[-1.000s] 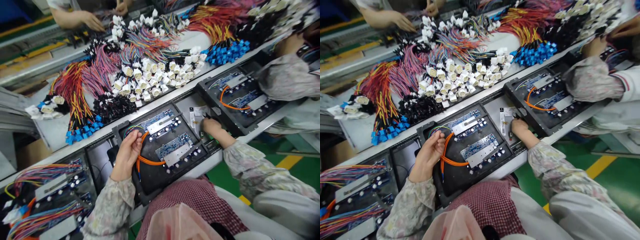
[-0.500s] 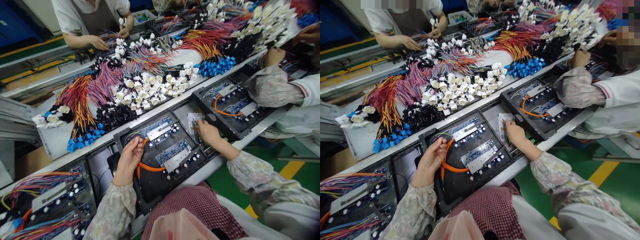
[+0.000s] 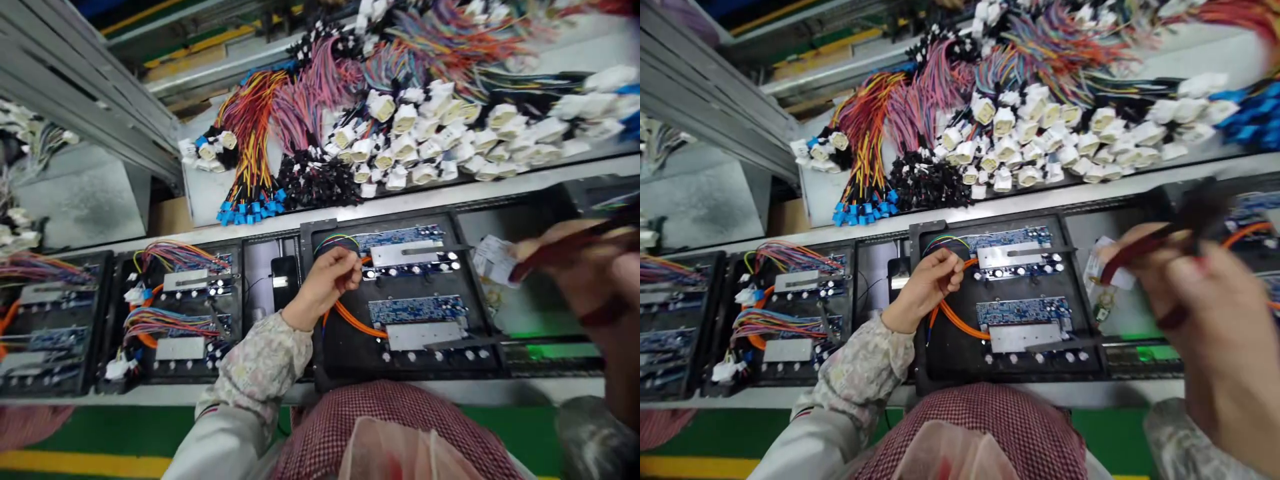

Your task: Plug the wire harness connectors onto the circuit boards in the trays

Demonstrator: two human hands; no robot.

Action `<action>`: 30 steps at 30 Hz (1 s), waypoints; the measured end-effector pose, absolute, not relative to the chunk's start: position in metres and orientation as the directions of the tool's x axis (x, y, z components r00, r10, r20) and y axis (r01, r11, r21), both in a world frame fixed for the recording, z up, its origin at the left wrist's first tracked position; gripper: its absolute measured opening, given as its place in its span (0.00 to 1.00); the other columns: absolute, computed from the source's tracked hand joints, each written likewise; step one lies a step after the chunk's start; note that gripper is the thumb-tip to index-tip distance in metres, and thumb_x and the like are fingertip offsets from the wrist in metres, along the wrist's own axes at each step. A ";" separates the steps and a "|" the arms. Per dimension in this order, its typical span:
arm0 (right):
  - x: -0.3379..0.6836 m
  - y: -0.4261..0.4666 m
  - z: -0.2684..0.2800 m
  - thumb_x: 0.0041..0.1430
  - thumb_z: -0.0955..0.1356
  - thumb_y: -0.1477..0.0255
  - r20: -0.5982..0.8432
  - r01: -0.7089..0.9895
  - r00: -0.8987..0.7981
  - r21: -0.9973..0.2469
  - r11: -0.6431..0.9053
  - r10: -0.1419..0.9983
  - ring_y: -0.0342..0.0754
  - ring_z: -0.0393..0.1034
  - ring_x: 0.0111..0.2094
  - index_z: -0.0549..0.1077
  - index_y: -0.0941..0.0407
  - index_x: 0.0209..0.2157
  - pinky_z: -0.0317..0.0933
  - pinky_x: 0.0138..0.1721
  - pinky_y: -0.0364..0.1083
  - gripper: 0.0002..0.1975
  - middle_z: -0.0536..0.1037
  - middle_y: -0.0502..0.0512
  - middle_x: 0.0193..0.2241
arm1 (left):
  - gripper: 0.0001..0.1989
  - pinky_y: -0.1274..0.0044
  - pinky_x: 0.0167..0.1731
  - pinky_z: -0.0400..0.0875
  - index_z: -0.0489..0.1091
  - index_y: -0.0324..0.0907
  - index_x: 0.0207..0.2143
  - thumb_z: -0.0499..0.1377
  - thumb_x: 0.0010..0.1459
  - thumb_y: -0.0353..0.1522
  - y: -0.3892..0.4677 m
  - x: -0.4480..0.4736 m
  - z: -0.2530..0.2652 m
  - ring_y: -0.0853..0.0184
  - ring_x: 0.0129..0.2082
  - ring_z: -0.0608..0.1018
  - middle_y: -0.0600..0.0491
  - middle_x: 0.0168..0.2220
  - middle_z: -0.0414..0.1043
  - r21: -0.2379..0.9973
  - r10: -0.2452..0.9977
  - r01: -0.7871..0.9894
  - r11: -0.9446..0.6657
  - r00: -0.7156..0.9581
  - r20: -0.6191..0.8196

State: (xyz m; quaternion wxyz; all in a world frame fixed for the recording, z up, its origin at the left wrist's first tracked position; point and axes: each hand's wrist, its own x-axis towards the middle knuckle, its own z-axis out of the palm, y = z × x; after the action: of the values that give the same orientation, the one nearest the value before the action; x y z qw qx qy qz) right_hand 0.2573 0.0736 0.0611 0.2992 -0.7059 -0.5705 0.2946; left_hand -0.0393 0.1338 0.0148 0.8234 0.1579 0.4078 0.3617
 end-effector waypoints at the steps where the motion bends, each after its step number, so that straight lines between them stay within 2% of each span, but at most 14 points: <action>1: 0.239 0.075 0.061 0.64 0.58 0.51 -0.059 0.648 0.049 -0.758 -0.077 0.997 0.58 0.71 0.40 0.70 0.46 0.39 0.67 0.41 0.57 0.17 0.73 0.57 0.40 | 0.18 0.85 0.19 0.62 0.64 0.38 0.28 0.72 0.48 0.34 0.133 -0.040 0.014 0.77 0.21 0.71 0.57 0.26 0.70 0.572 0.738 -0.466 0.675 0.418 -0.530; 3: 0.205 0.077 0.058 0.64 0.65 0.59 -0.048 0.687 -0.234 -0.715 0.130 0.971 0.54 0.71 0.41 0.71 0.49 0.34 0.66 0.42 0.54 0.10 0.72 0.57 0.41 | 0.19 0.85 0.20 0.60 0.63 0.39 0.29 0.71 0.49 0.36 0.131 -0.040 0.012 0.77 0.21 0.70 0.58 0.26 0.70 0.597 0.761 -0.473 0.648 0.429 -0.486; 6: 0.172 0.078 0.050 0.66 0.64 0.65 -0.063 0.714 -0.395 -0.648 0.263 0.917 0.50 0.71 0.40 0.71 0.53 0.34 0.67 0.40 0.50 0.09 0.71 0.57 0.41 | 0.19 0.84 0.21 0.58 0.62 0.39 0.28 0.71 0.50 0.35 0.129 -0.040 0.011 0.78 0.21 0.68 0.58 0.26 0.69 0.602 0.778 -0.494 0.628 0.418 -0.468; 15: 0.173 0.087 0.036 0.67 0.64 0.69 0.006 0.689 -0.475 -0.619 0.376 0.880 0.48 0.74 0.38 0.72 0.55 0.33 0.67 0.39 0.46 0.09 0.75 0.57 0.39 | 0.19 0.82 0.22 0.56 0.61 0.39 0.28 0.71 0.50 0.36 0.129 -0.039 0.011 0.78 0.21 0.67 0.58 0.25 0.69 0.624 0.796 -0.494 0.605 0.386 -0.465; 19: 0.174 0.087 0.033 0.66 0.65 0.70 0.051 0.693 -0.459 -0.605 0.393 0.887 0.48 0.75 0.38 0.73 0.55 0.33 0.68 0.39 0.46 0.08 0.77 0.56 0.39 | 0.19 0.81 0.23 0.55 0.61 0.40 0.28 0.70 0.51 0.37 0.128 -0.039 0.010 0.78 0.20 0.66 0.59 0.24 0.68 0.640 0.801 -0.483 0.598 0.387 -0.457; 26: 0.175 0.083 0.036 0.66 0.65 0.69 0.031 0.725 -0.449 -0.571 0.384 0.893 0.47 0.75 0.33 0.73 0.55 0.31 0.67 0.33 0.46 0.10 0.78 0.53 0.37 | 0.20 0.80 0.23 0.55 0.59 0.41 0.29 0.69 0.51 0.38 0.127 -0.039 0.008 0.78 0.20 0.66 0.59 0.24 0.68 0.654 0.794 -0.453 0.606 0.395 -0.462; 30: 0.187 0.088 0.040 0.65 0.66 0.66 0.057 0.728 -0.366 -0.604 0.324 0.929 0.48 0.75 0.33 0.73 0.54 0.31 0.67 0.35 0.47 0.09 0.78 0.53 0.37 | 0.18 0.81 0.23 0.54 0.59 0.41 0.29 0.69 0.52 0.36 0.127 -0.039 0.010 0.78 0.20 0.66 0.59 0.25 0.68 0.636 0.791 -0.473 0.609 0.419 -0.446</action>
State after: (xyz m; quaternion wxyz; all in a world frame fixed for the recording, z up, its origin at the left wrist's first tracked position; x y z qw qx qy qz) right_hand 0.1867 0.0881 0.0398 0.2020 -0.5256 -0.7882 0.2485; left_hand -0.0391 0.1274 0.0098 0.8151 0.2122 0.3743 0.3878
